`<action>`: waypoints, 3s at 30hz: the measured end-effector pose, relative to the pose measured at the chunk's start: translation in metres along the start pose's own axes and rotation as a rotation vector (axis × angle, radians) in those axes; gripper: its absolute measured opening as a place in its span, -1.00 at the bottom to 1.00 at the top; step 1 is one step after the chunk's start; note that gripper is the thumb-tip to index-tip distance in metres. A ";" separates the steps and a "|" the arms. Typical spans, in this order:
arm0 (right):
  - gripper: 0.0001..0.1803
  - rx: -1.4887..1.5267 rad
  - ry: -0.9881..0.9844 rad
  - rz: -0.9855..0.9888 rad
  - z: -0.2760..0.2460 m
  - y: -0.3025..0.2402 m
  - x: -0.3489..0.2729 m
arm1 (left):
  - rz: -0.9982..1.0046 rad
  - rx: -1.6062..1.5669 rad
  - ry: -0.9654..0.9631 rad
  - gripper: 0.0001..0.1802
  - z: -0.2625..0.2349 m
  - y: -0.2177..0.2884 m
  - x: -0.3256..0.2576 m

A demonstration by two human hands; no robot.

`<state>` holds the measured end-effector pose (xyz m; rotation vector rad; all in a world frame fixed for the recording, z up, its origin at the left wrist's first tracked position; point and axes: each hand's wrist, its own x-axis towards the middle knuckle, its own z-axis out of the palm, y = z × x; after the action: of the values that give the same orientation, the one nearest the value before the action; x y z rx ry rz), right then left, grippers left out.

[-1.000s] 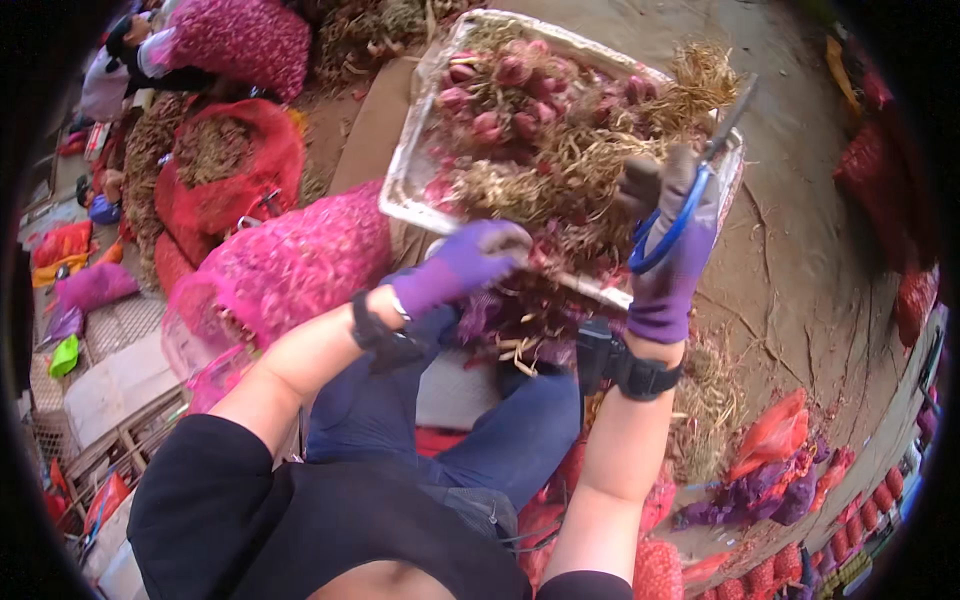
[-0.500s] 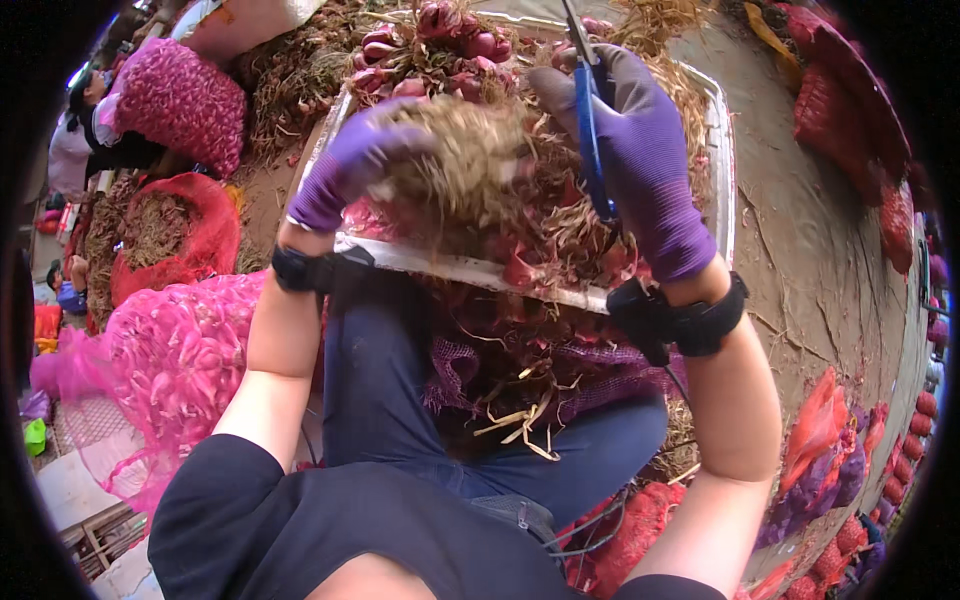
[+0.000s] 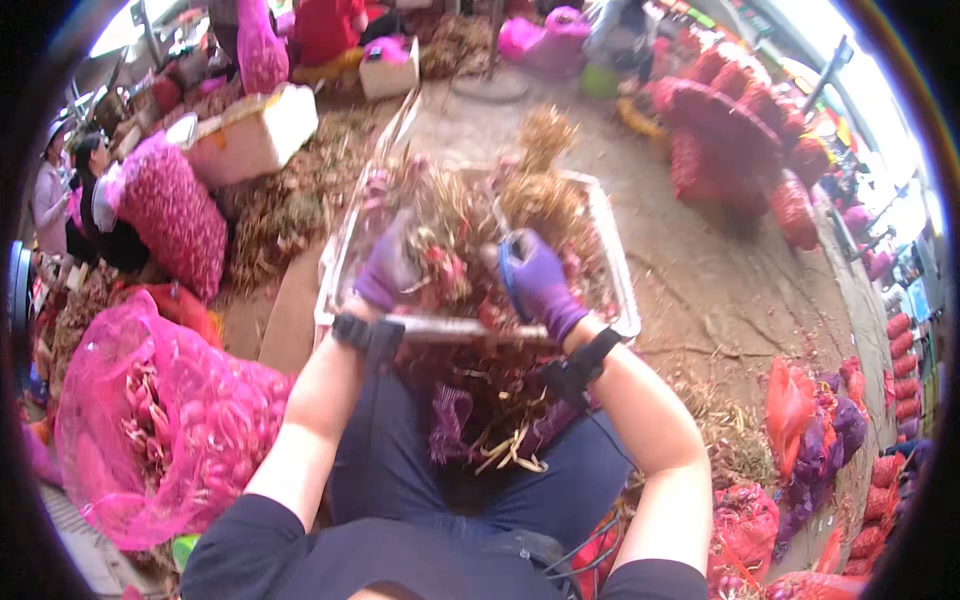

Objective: The person trims the roots and stems from shallots using shears and places the cleaned shallots into a pink mesh bag. This process is repeated as the person picks through a tray of shallots, occasionally moving dried stems aside.

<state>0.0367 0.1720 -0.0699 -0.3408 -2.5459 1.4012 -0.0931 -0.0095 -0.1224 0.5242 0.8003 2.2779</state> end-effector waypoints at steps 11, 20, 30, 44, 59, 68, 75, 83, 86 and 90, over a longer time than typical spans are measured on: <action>-0.41 -0.292 0.025 0.012 -0.069 -0.054 -0.058 | -0.123 1.053 -1.117 -0.60 0.189 -0.103 -0.141; -0.41 -0.277 -0.010 -0.100 -0.069 -0.072 -0.105 | -0.088 0.034 -1.622 -0.66 0.277 -0.194 -0.257; -0.42 -0.236 -0.002 -0.154 -0.048 -0.138 -0.143 | -0.642 -0.009 -1.785 -0.71 0.302 -0.202 -0.281; -0.62 0.334 0.174 -0.341 -0.018 -0.112 -0.057 | 0.095 0.455 -1.777 -0.69 0.247 -0.273 -0.313; -0.68 0.933 0.431 -0.492 -0.095 -0.094 -0.020 | -0.436 1.030 -1.143 -0.62 0.194 -0.124 -0.138; -0.60 1.180 0.256 -0.312 -0.069 -0.021 -0.031 | -0.234 1.045 -0.500 -0.63 0.123 0.040 -0.079; -0.67 0.755 0.064 -0.117 -0.023 0.020 -0.027 | -0.095 1.499 0.277 -0.57 0.022 0.086 -0.078; -0.59 0.018 0.040 -0.200 0.022 0.043 -0.006 | 0.142 1.766 0.151 -0.34 -0.009 -0.046 -0.025; -0.55 -0.032 0.031 -0.086 0.007 0.063 -0.015 | 0.295 1.384 0.191 -0.57 0.012 -0.085 0.004; -0.60 0.010 0.147 -0.081 0.014 0.046 -0.014 | 0.191 0.896 0.418 -0.67 -0.019 -0.078 0.018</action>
<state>0.0508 0.1807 -0.1172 -0.3232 -2.4060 1.3094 -0.0804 0.0420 -0.1853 0.5155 2.0843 2.1215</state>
